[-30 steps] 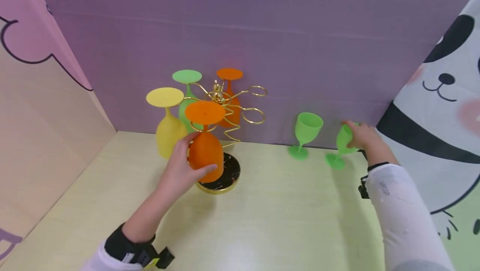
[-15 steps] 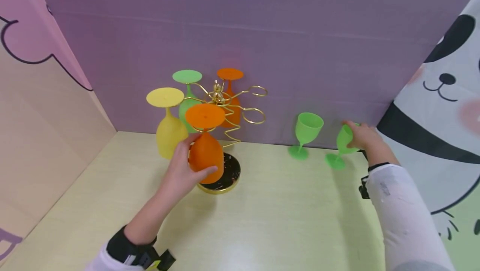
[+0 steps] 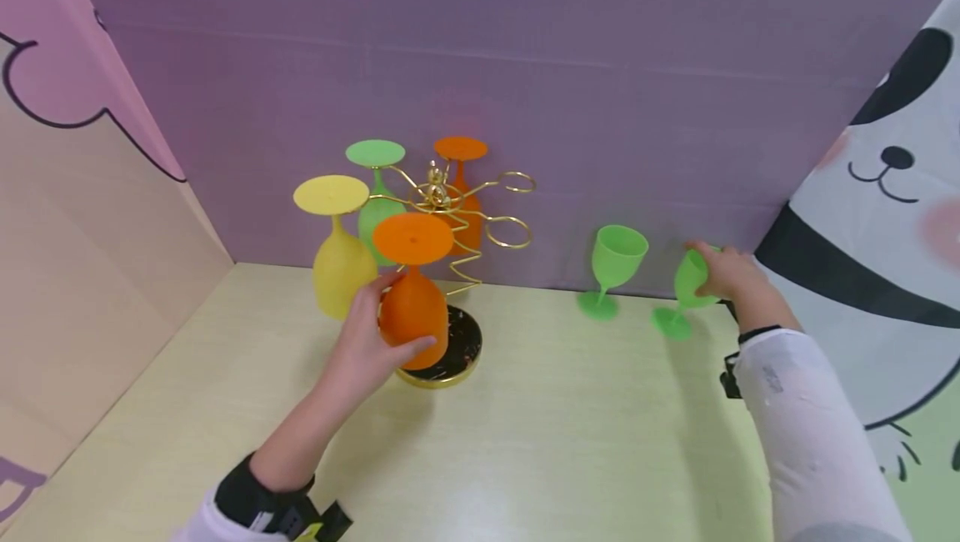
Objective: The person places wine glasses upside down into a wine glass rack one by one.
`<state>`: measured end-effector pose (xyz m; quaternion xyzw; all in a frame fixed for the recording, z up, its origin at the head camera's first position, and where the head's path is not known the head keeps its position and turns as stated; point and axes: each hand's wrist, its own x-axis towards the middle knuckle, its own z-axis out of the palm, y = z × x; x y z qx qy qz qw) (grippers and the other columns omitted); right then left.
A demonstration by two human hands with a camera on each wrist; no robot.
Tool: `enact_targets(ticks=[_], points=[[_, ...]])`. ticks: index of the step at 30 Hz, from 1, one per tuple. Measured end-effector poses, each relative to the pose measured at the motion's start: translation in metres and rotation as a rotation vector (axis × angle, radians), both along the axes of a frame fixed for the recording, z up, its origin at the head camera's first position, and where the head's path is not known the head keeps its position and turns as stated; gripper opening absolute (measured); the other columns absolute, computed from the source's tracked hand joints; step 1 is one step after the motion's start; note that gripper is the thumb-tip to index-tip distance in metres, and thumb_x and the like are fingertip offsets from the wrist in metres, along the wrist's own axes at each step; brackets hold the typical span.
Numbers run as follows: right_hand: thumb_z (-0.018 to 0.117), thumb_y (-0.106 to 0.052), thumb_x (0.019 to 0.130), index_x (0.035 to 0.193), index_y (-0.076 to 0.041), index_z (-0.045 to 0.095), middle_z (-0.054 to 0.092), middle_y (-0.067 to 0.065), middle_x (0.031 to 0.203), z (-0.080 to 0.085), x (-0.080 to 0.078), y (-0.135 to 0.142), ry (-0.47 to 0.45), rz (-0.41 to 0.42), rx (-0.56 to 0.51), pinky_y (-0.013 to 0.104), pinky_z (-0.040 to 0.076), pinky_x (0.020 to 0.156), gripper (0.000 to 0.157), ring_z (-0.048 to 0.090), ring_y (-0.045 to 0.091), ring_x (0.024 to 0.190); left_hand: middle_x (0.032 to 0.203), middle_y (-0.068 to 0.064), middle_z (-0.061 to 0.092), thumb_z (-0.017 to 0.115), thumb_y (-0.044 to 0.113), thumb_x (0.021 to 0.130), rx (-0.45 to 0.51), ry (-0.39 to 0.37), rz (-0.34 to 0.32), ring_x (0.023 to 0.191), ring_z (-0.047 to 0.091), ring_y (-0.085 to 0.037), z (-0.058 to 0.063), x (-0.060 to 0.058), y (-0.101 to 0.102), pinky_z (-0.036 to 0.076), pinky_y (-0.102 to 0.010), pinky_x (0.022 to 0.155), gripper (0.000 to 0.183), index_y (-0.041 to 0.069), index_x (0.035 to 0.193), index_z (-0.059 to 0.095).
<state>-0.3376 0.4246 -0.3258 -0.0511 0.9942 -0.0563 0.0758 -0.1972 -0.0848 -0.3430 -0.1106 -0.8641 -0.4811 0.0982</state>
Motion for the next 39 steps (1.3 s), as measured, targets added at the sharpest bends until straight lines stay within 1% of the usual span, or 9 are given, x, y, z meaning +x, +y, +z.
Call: enact_targets(ticks=[9,16,27,33,39], points=[[0.071,-0.018,0.076,0.141,-0.009,0.019,0.019,0.049,0.126,0.0006,0.0002,0.0007,0.002,0.002,0.000,0.076,0.025,0.086,0.084,0.012,0.069,0.111,0.136,-0.014,0.032,0.079,0.028,0.070,0.026,-0.018,0.006,0.118,0.036,-0.029,-0.0026,0.0013,0.0003,0.042,-0.051,0.095,0.088,0.010,0.139,0.026],[0.070,-0.017,0.076,0.141,-0.010,0.019,0.019,0.049,0.126,-0.0009,0.0003,0.0005,-0.002,0.005,0.006,0.076,0.026,0.085,0.082,0.013,0.069,0.110,0.136,-0.013,0.031,0.079,0.027,0.071,0.034,-0.031,-0.007,0.119,0.036,-0.029,-0.0060,0.0024,0.0014,0.040,-0.052,0.096,0.088,0.011,0.139,0.026],[0.070,-0.017,0.076,0.140,-0.008,0.020,0.022,0.049,0.124,0.0014,0.0029,-0.0022,0.011,0.011,0.015,0.074,0.029,0.084,0.081,0.018,0.068,0.109,0.139,-0.015,0.028,0.077,0.027,0.073,0.025,-0.010,-0.024,0.121,0.034,-0.030,-0.0081,0.0046,0.0004,0.038,-0.053,0.098,0.087,0.013,0.141,0.024],[0.070,-0.016,0.076,0.140,-0.009,0.019,0.021,0.049,0.125,0.0030,0.0051,-0.0028,0.003,0.005,0.005,0.074,0.031,0.082,0.082,0.017,0.069,0.109,0.139,-0.015,0.027,0.076,0.026,0.073,0.019,0.004,-0.034,0.122,0.033,-0.030,-0.0088,0.0063,-0.0010,0.037,-0.055,0.098,0.087,0.014,0.141,0.023],[0.070,-0.016,0.077,0.140,-0.008,0.019,0.020,0.049,0.126,0.0037,0.0055,-0.0037,0.001,0.006,-0.002,0.074,0.029,0.083,0.082,0.016,0.068,0.110,0.140,-0.015,0.026,0.076,0.026,0.074,0.013,0.015,-0.037,0.123,0.033,-0.031,-0.0089,0.0077,-0.0016,0.036,-0.056,0.098,0.087,0.015,0.142,0.022]])
